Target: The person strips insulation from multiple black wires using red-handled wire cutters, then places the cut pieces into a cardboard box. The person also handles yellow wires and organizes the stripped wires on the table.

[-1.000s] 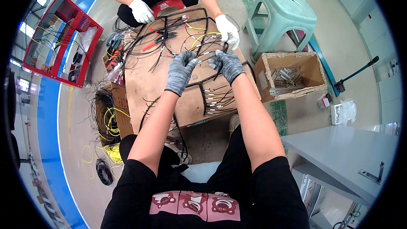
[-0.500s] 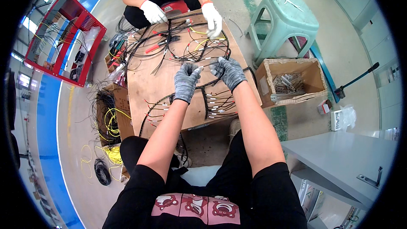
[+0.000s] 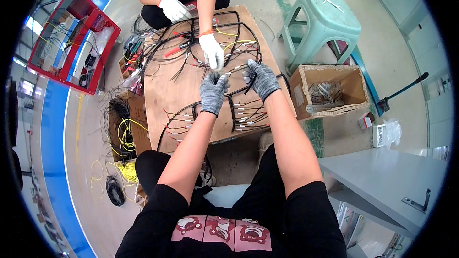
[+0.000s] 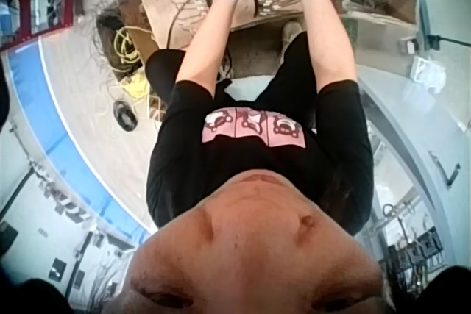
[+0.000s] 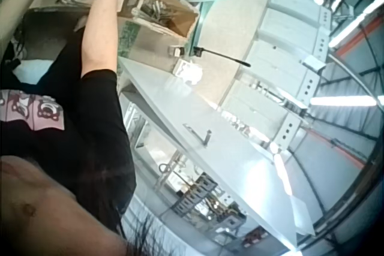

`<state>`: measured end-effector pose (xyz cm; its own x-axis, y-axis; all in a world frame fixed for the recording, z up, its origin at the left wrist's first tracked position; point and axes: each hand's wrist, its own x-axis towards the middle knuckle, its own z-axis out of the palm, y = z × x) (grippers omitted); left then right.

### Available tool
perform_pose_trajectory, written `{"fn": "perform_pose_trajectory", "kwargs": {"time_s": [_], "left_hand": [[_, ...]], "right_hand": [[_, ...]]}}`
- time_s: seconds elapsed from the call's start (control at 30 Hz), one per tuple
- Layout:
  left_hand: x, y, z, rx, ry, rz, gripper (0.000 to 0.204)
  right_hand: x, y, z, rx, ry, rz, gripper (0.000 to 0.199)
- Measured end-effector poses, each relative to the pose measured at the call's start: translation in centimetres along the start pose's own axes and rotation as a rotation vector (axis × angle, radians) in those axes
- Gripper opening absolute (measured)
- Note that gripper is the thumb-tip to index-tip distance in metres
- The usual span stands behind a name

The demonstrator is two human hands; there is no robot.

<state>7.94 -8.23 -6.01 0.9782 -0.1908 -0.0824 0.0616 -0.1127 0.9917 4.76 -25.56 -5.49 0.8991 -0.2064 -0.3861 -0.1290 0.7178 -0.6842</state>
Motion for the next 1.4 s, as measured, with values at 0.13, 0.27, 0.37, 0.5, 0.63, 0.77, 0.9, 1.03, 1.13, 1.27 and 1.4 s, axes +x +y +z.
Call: {"fn": "perform_pose_trajectory", "kwargs": {"time_s": [0.13,0.27,0.37,0.5,0.63,0.77,0.9,1.03,1.13,1.27,1.4], "left_hand": [[-0.1,-0.5,0.0,-0.074,0.024,-0.006,0.011],[-0.2,-0.5,-0.1,-0.041,-0.013,-0.007,0.008],[0.0,-0.5,-0.2,-0.079,-0.044,-0.018,0.007],[-0.4,0.4,-0.5,-0.153,-0.099,-0.056,0.007],[-0.1,0.2,-1.2,-0.146,-0.214,-0.074,0.007],[0.2,-0.1,-1.9,-0.322,-0.287,-0.066,0.009],[0.1,-0.1,-2.1,-0.349,-0.302,-0.078,0.015],[0.0,-0.5,-2.7,-0.522,-0.238,-0.078,0.02],[-0.4,-0.2,-2.4,-0.413,-0.198,-0.069,0.02],[-0.8,0.5,-0.9,-0.195,-0.162,-0.023,0.014],[0.2,-0.5,-0.3,0.015,-0.093,0.114,0.01]], "right_hand": [[-1.0,-0.1,0.9,-0.007,0.024,-0.008,0.011],[-1.1,0.0,1.0,-0.037,0.058,-0.047,0.011],[-1.0,0.0,0.8,-0.062,0.056,-0.045,0.012],[-1.0,-0.2,0.3,-0.081,0.043,-0.044,0.011],[-0.8,-0.3,0.2,-0.114,0.052,-0.059,0.01],[-1.1,-0.2,0.6,-0.104,0.049,-0.044,0.009],[-0.9,-0.1,0.3,-0.07,0.067,-0.053,0.009],[-0.8,-0.3,-0.2,-0.063,0.035,-0.05,0.013],[-0.9,-0.1,0.2,-0.038,0.053,-0.042,0.013],[-0.6,0.0,-0.1,-0.039,0.051,-0.034,0.011],[-0.8,0.1,0.0,-0.046,0.02,-0.035,0.01]]}}
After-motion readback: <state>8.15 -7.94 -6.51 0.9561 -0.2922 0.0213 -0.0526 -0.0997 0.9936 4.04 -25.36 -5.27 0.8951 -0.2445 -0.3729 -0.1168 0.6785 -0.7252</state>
